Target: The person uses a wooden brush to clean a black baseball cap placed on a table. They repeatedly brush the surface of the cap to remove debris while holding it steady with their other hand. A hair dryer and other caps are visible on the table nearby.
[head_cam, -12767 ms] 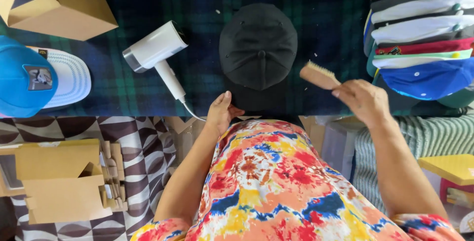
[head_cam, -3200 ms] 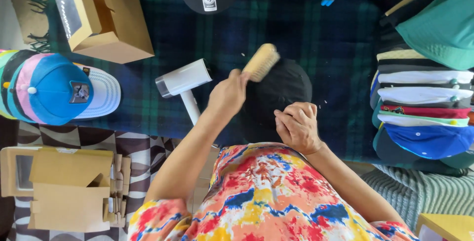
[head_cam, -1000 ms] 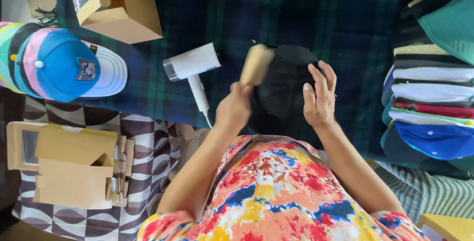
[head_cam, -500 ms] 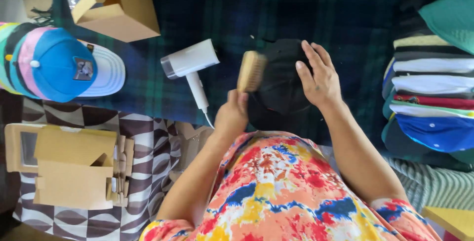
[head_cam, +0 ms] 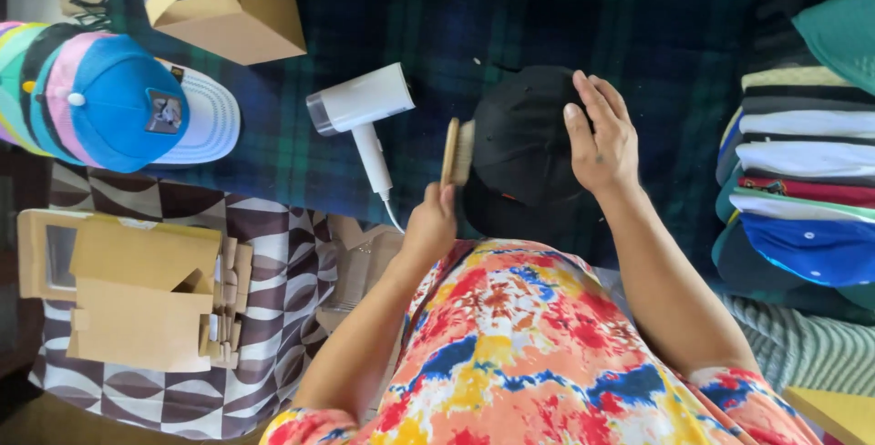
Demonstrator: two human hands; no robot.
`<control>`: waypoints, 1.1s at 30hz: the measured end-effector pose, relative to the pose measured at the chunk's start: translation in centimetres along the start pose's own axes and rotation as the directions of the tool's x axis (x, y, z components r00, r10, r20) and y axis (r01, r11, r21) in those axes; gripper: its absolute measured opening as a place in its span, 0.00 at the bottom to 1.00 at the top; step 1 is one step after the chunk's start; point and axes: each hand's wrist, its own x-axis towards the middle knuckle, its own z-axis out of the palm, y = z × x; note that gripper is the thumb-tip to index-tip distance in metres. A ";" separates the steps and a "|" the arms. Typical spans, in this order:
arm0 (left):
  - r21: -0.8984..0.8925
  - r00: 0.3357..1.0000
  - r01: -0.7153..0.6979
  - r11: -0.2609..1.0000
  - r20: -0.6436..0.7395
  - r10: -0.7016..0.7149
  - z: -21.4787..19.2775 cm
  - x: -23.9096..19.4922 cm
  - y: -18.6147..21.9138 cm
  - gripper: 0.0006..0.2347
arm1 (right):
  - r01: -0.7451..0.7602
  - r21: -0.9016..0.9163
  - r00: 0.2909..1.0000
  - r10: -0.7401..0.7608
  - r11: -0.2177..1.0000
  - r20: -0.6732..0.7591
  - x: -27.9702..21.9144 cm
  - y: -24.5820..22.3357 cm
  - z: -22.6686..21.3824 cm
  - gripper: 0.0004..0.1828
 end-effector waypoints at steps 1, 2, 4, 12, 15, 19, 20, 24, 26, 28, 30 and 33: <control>0.048 0.995 0.078 0.996 0.065 -0.081 0.5 0.1 -1.8 0.18 | 0.019 -0.014 1.000 -0.019 1.000 -0.005 0.0 0.3 -0.1 0.21; 0.103 0.978 0.168 0.980 0.108 -0.179 0.5 -0.1 -3.9 0.20 | 0.045 -0.009 0.999 -0.045 0.999 -0.004 0.3 0.3 0.5 0.21; 0.017 0.993 0.120 0.993 0.018 -0.121 -2.0 -3.2 1.5 0.19 | 0.058 -0.022 0.998 -0.058 0.998 -0.008 -0.1 0.4 0.6 0.21; -0.027 0.999 0.045 0.999 0.015 -0.045 -1.5 -0.1 2.7 0.18 | 0.030 -0.018 1.000 -0.030 0.999 -0.008 0.1 0.5 0.3 0.22; 0.172 0.974 0.190 0.967 0.094 -0.208 -3.4 -2.2 2.9 0.21 | -0.052 0.039 0.999 0.052 0.998 -0.005 -0.3 -0.5 0.2 0.21; 0.332 0.784 -0.417 0.846 -0.339 0.520 -5.1 -4.9 10.5 0.14 | -0.090 0.013 0.996 0.089 0.996 0.015 -0.9 1.5 0.5 0.21; 0.438 0.660 -0.529 0.727 -0.326 0.677 -5.8 -5.0 12.4 0.14 | -0.096 0.017 0.995 0.096 0.995 0.009 -0.8 2.3 1.3 0.22; 0.537 0.648 -0.467 0.702 -0.332 0.685 -5.5 -2.4 8.9 0.12 | -0.139 0.011 0.990 0.139 0.990 -0.020 -1.0 0.8 0.9 0.21; 0.439 0.847 -0.291 0.850 -0.296 0.442 -6.3 -2.4 7.2 0.14 | -0.132 0.027 0.990 0.133 0.991 -0.049 -1.1 0.6 1.0 0.20; 0.452 0.857 -0.255 0.855 -0.304 0.416 -7.3 -3.3 7.3 0.14 | -0.147 0.046 0.986 0.150 0.988 -0.070 -1.2 0.5 0.8 0.20; 0.472 0.860 -0.205 0.858 -0.333 0.388 -8.0 -4.3 8.1 0.14 | -0.145 0.083 0.984 0.152 0.986 -0.090 -1.1 0.2 1.3 0.19; 0.523 0.585 -0.514 0.680 -0.366 0.724 -6.4 -5.2 11.3 0.13 | -0.193 0.095 0.974 0.203 0.976 -0.104 -1.7 0.9 1.0 0.19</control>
